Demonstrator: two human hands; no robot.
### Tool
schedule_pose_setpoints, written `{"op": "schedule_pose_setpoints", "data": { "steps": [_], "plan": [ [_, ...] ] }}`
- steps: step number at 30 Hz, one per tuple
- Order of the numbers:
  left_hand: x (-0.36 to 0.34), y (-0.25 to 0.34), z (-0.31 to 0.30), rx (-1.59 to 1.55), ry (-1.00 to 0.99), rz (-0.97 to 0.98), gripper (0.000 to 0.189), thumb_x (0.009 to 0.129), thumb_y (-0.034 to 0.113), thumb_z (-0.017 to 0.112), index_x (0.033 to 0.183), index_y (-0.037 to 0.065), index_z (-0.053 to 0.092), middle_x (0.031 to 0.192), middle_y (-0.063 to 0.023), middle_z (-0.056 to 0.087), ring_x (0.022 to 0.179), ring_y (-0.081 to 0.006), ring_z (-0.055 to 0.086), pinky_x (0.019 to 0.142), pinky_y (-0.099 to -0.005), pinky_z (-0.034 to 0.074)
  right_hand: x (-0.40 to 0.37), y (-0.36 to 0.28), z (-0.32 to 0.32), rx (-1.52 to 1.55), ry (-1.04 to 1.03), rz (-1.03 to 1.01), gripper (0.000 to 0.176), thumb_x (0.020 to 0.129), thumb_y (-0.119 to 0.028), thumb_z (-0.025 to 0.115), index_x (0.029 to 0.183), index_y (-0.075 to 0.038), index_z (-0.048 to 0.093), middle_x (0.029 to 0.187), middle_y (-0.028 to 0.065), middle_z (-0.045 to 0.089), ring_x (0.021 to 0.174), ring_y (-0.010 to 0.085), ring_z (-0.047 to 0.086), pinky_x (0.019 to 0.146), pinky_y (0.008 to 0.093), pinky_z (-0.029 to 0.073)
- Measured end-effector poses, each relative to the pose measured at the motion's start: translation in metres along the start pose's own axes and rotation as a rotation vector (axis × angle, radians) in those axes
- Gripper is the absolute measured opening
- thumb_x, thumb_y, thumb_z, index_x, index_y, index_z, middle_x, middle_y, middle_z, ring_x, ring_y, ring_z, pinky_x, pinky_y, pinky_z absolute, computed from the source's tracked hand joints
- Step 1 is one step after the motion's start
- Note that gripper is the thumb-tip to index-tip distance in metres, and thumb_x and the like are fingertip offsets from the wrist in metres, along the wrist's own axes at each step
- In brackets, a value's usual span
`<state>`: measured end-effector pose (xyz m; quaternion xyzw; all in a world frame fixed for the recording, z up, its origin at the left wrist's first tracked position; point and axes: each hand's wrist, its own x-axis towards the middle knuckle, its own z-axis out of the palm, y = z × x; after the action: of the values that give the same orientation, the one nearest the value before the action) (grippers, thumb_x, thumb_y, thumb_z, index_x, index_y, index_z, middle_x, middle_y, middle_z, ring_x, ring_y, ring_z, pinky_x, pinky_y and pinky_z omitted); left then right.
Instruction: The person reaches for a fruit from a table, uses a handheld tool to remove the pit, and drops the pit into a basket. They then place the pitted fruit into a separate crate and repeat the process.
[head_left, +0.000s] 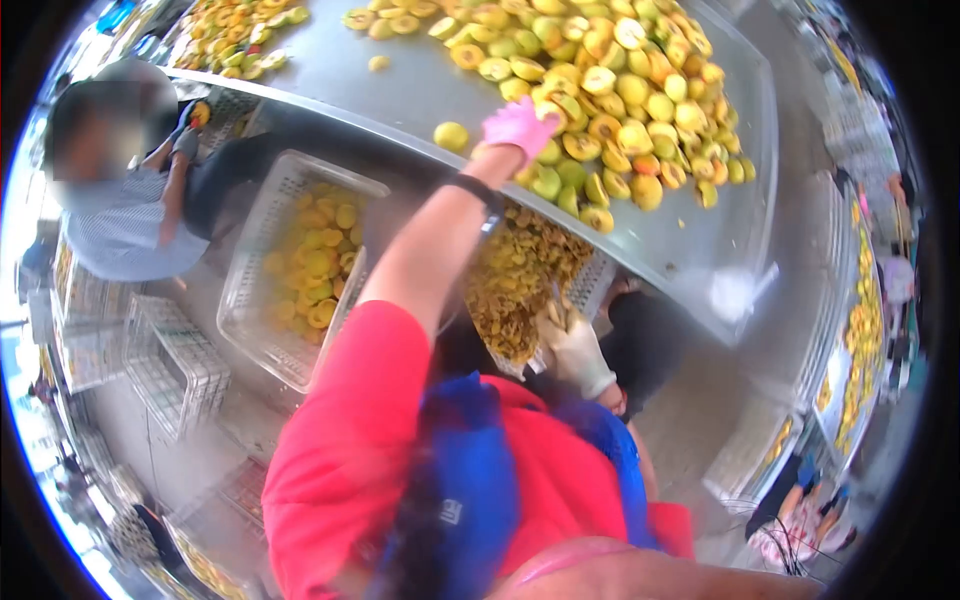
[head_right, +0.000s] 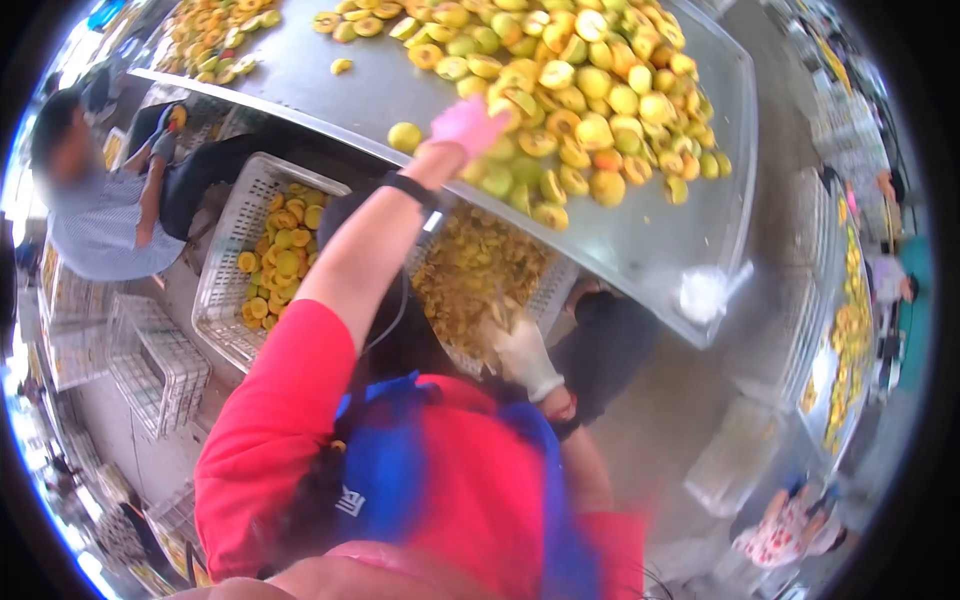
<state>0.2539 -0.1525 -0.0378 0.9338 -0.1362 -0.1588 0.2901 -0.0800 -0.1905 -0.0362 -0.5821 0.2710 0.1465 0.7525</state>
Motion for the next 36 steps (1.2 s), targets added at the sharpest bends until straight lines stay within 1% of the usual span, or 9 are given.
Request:
{"op": "schedule_pose_setpoints", "data": {
  "steps": [4,9,17,20,23,26,29,30,36],
  "plan": [
    [0.012,0.004,0.006,-0.052,-0.044,-0.075,0.07,0.085,0.062,0.057,0.12,0.001,0.057,0.121,-0.0197,0.065,0.112,-0.0358,0.062,0.096,-0.0438,0.049,-0.007,-0.002,-0.003,-0.13,0.095,-0.032,0.01,0.093,-0.009,0.059,0.099,-0.008,0.052,0.066,-0.0034,0.049,0.046,0.0071,0.046,0.041,0.025,0.036],
    [0.017,0.0,0.019,-0.239,0.061,-0.048,0.064,0.076,0.042,0.079,0.12,0.003,0.051,0.117,-0.0195,0.065,0.11,-0.0367,0.062,0.091,-0.0443,0.049,-0.002,0.007,-0.011,0.019,0.087,0.051,0.006,0.093,-0.007,0.058,0.097,-0.006,0.053,0.064,-0.0024,0.049,0.044,0.008,0.045,0.041,0.0254,0.036],
    [0.027,-0.004,0.037,-0.29,-0.025,0.112,0.058,0.082,0.042,0.071,0.12,0.003,0.051,0.112,-0.0165,0.065,0.089,-0.0272,0.068,0.084,-0.0383,0.051,0.006,-0.007,0.007,-0.115,0.078,0.071,0.007,0.092,-0.009,0.059,0.095,-0.005,0.054,0.064,-0.0003,0.051,0.046,0.0092,0.049,0.043,0.0265,0.04],
    [0.013,0.003,0.012,-0.483,-0.321,0.03,0.073,0.08,0.051,0.067,0.132,0.003,0.05,0.129,-0.0225,0.06,0.12,-0.0361,0.057,0.101,-0.0436,0.045,0.004,-0.014,0.012,-0.188,0.131,0.06,0.01,0.092,-0.013,0.059,0.096,-0.005,0.056,0.064,-0.0009,0.051,0.051,0.0099,0.049,0.046,0.0279,0.041],
    [0.006,-0.004,0.032,-0.467,-0.199,0.166,0.068,0.085,0.042,0.069,0.134,0.001,0.047,0.112,-0.0162,0.064,0.084,-0.0218,0.068,0.08,-0.0357,0.053,0.002,-0.013,0.014,-0.309,0.159,-0.005,0.015,0.092,-0.017,0.058,0.097,-0.004,0.056,0.066,-0.0023,0.05,0.058,0.0111,0.048,0.051,0.0316,0.041],
    [-0.02,-0.009,0.033,-0.495,-0.082,0.223,0.068,0.087,0.039,0.069,0.137,0.001,0.045,0.113,-0.0143,0.064,0.088,-0.0224,0.068,0.077,-0.0335,0.054,0.006,-0.002,0.005,-0.405,0.143,-0.143,0.019,0.092,-0.018,0.06,0.102,-0.001,0.056,0.068,0.0017,0.053,0.059,0.0124,0.051,0.054,0.0332,0.043],
    [-0.074,-0.003,-0.008,-1.28,-0.239,0.047,0.063,0.089,0.026,0.068,0.138,-0.002,0.041,0.119,-0.0201,0.063,0.112,-0.0282,0.064,0.085,-0.0347,0.055,0.01,0.001,-0.006,-0.466,0.141,-0.228,0.029,0.09,-0.017,0.064,0.111,0.001,0.056,0.071,0.0117,0.06,0.062,0.0172,0.059,0.058,0.0356,0.047],
    [-0.088,-0.008,-0.02,-1.448,-0.303,0.138,0.059,0.091,0.019,0.066,0.138,-0.001,0.039,0.116,-0.0169,0.065,0.105,-0.0266,0.067,0.078,-0.0315,0.056,0.012,-0.003,-0.007,-0.447,0.143,-0.196,0.031,0.089,-0.017,0.064,0.113,0.001,0.056,0.071,0.014,0.06,0.065,0.0206,0.061,0.061,0.0372,0.049],
    [-0.157,-0.013,-0.044,-1.48,-0.248,0.311,0.061,0.101,0.053,0.045,0.136,0.004,0.048,0.113,-0.0132,0.066,0.09,-0.0226,0.066,0.077,-0.0315,0.051,-0.003,-0.07,0.022,-0.582,0.178,-0.616,0.035,0.085,-0.008,0.068,0.116,-0.004,0.05,0.084,0.0167,0.063,0.075,0.0365,0.066,0.069,0.0399,0.052]
  ]
}}
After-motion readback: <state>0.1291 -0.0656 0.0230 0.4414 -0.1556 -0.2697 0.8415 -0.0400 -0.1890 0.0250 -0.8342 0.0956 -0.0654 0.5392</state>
